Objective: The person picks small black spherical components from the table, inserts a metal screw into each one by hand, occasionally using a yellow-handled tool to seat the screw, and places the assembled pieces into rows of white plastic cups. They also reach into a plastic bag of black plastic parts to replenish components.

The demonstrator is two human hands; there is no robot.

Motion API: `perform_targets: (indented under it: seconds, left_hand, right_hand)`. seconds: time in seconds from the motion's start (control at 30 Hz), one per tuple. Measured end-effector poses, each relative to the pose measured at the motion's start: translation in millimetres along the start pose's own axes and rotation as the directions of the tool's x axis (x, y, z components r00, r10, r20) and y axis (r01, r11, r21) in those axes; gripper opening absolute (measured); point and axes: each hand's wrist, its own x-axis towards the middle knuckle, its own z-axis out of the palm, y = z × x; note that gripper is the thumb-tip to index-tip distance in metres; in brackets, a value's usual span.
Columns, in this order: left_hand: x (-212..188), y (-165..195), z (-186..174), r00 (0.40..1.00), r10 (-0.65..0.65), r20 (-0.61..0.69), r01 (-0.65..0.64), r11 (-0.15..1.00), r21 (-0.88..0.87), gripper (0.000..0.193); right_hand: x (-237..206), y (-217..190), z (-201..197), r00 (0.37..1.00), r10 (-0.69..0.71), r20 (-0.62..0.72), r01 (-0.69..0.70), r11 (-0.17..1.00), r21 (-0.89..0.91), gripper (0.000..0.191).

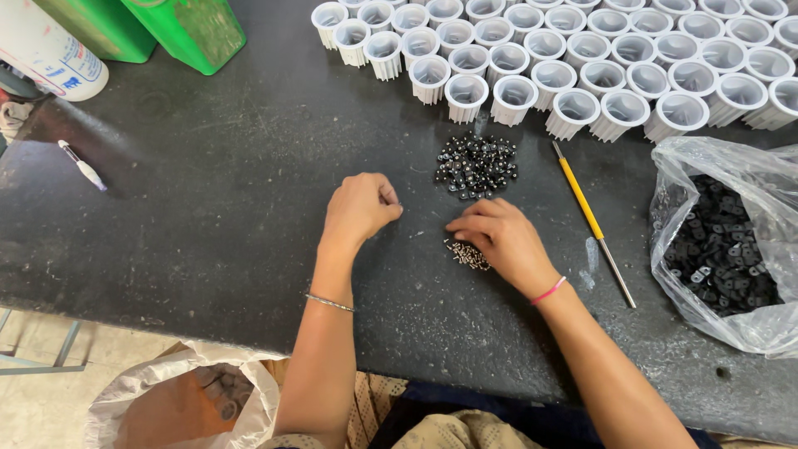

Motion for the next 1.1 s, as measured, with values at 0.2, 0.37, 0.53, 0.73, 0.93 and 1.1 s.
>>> perform_targets:
  seconds: [0.2,0.37,0.53,0.73,0.93,1.1]
  left_hand:
    - [0,12,12,0.99,0.074,-0.121,-0.09,0.988,-0.13,0.018]
    - [5,14,21,0.984,0.113,-0.138,-0.154,0.928,-0.34,0.02]
    - [10,27,39,0.993,0.114,-0.032,-0.111,0.802,-0.586,0.022]
    - [7,35,59,0.979,0.199,0.044,-0.106,0.68,-0.726,0.023]
    - [2,50,67,0.973,0.218,0.072,-0.084,0.633,-0.77,0.023]
    - [-6,60,60,0.981,0.178,0.073,-0.074,0.7,-0.71,0.02]
  right_hand:
    - [2,-5,3,0.998,-0.047,0.038,0.046,0.999,0.012,0.018]
    - [4,-8,6,0.996,-0.066,0.067,0.068,0.997,-0.039,0.013]
    - [-2,-11,0,1.0,0.011,0.002,-0.011,1.0,-0.001,0.011]
    - [-7,4,-20,0.921,0.332,-0.201,-0.241,0.896,0.374,0.016]
    - [-7,20,-21,0.838,0.528,-0.137,-0.33,0.69,0.644,0.012]
    - [-8,25,-15,0.812,0.568,-0.134,-0.346,0.653,0.673,0.011]
